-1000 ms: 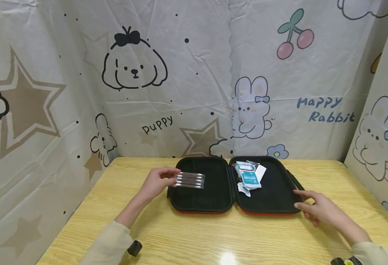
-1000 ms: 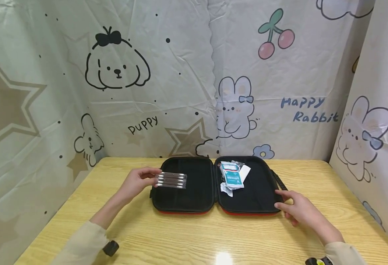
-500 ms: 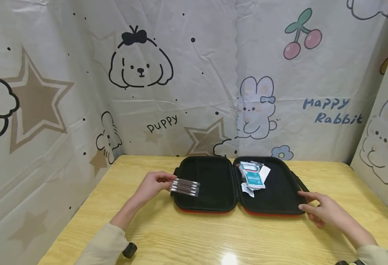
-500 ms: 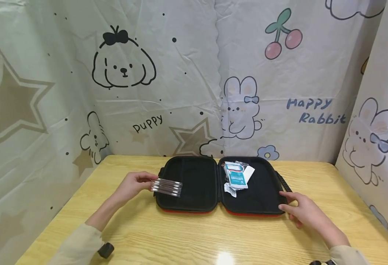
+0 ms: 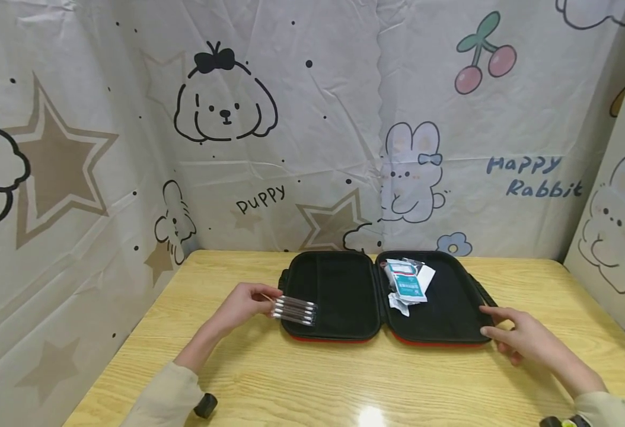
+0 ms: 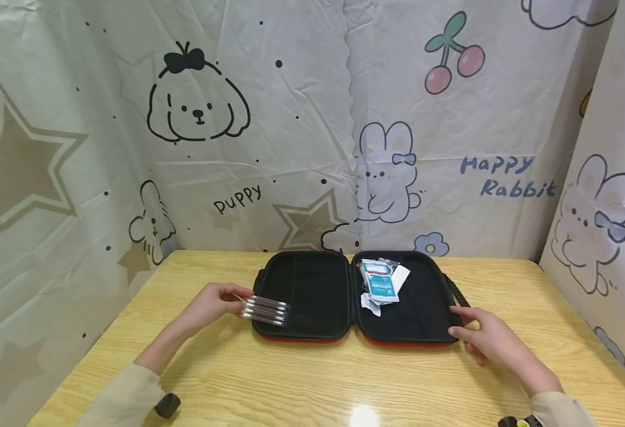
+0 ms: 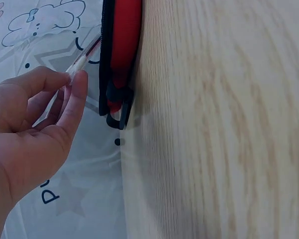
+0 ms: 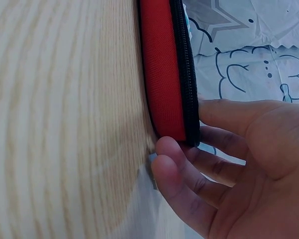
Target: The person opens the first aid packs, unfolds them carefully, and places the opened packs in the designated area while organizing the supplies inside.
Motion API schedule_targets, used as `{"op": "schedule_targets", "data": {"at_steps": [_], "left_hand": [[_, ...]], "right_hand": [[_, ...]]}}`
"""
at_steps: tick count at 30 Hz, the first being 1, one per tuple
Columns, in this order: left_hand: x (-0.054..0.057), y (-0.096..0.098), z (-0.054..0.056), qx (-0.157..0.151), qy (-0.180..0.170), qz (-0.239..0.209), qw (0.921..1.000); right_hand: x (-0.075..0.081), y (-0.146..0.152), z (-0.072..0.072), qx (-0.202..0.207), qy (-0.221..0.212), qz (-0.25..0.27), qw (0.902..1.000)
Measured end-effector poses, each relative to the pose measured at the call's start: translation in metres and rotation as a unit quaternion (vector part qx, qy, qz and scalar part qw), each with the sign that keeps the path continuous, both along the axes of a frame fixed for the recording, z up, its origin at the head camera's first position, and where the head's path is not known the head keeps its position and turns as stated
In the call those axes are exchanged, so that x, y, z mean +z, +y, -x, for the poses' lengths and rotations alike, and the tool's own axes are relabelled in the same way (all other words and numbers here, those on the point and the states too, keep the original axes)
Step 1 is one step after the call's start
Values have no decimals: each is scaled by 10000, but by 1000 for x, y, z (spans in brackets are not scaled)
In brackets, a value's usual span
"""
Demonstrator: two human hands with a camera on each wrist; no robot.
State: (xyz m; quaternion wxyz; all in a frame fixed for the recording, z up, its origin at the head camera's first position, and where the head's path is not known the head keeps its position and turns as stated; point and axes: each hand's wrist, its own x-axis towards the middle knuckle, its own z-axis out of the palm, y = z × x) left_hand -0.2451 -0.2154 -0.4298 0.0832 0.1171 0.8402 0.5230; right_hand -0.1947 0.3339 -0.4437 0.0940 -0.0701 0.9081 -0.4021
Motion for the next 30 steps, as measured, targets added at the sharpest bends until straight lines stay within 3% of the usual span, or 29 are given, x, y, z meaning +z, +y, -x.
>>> {"op": "schedule_targets", "data": {"at_steps": [11, 20, 24, 30], "left_hand": [[4, 3, 4, -188, -55, 586, 9981], [7, 23, 5, -714, -111, 1114, 9911], [9, 37, 5, -634, 194, 1635, 9843], [10, 53, 7, -616, 228, 1781, 9818]], "right_hand": [[0, -1, 2, 30, 35, 6, 10000], [1, -2, 0, 35, 1, 47, 10000], [2, -3, 0, 17, -46, 61, 10000], [1, -2, 1, 9, -52, 23, 10000]]}}
